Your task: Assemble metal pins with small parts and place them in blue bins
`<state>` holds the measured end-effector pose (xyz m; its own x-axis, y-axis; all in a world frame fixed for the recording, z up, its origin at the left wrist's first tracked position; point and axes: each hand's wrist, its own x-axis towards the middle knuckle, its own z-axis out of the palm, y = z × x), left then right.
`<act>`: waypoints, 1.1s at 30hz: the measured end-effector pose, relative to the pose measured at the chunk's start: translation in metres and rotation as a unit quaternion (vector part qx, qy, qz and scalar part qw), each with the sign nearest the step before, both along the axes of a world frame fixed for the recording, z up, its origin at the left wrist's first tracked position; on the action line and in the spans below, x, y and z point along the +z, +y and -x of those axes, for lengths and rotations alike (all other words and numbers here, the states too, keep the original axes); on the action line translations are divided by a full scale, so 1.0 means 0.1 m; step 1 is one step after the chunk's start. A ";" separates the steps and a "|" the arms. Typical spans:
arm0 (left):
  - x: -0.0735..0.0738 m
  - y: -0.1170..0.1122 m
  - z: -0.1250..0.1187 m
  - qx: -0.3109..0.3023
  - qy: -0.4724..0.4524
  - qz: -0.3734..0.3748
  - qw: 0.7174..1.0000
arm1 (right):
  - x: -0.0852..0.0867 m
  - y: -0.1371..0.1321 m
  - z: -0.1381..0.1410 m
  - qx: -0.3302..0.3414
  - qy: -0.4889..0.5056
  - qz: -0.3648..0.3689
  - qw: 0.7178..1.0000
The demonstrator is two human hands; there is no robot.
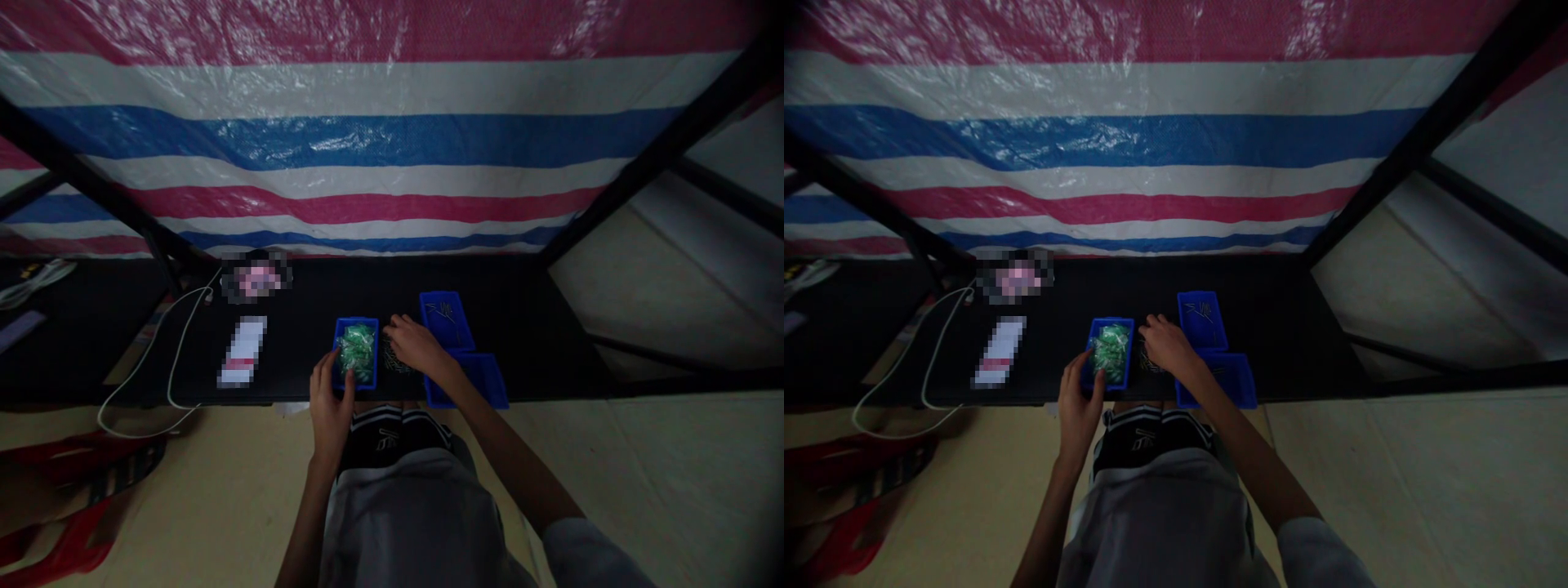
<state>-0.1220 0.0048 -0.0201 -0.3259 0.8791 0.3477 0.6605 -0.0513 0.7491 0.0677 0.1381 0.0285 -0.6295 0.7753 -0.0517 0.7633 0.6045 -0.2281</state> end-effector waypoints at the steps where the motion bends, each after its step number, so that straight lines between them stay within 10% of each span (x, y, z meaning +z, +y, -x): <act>1: 0.01 0.00 0.01 0.000 -0.001 0.001 1.000 | -0.01 0.00 0.00 -0.001 0.004 0.002 1.000; 20: 0.01 0.04 -0.04 0.004 0.015 0.015 1.000 | 0.05 -0.18 -0.91 -0.195 0.162 -0.104 0.962; 33: 0.03 0.05 -0.05 0.000 0.016 0.022 1.000 | -0.21 -0.53 -0.78 -0.181 0.127 -0.118 0.968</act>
<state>-0.1175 0.0102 -0.0167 -0.3149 0.8939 0.3190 0.6841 -0.0192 0.7291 0.1462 0.0847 0.0073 -0.2832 0.9192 0.2737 0.8725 0.3654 -0.3243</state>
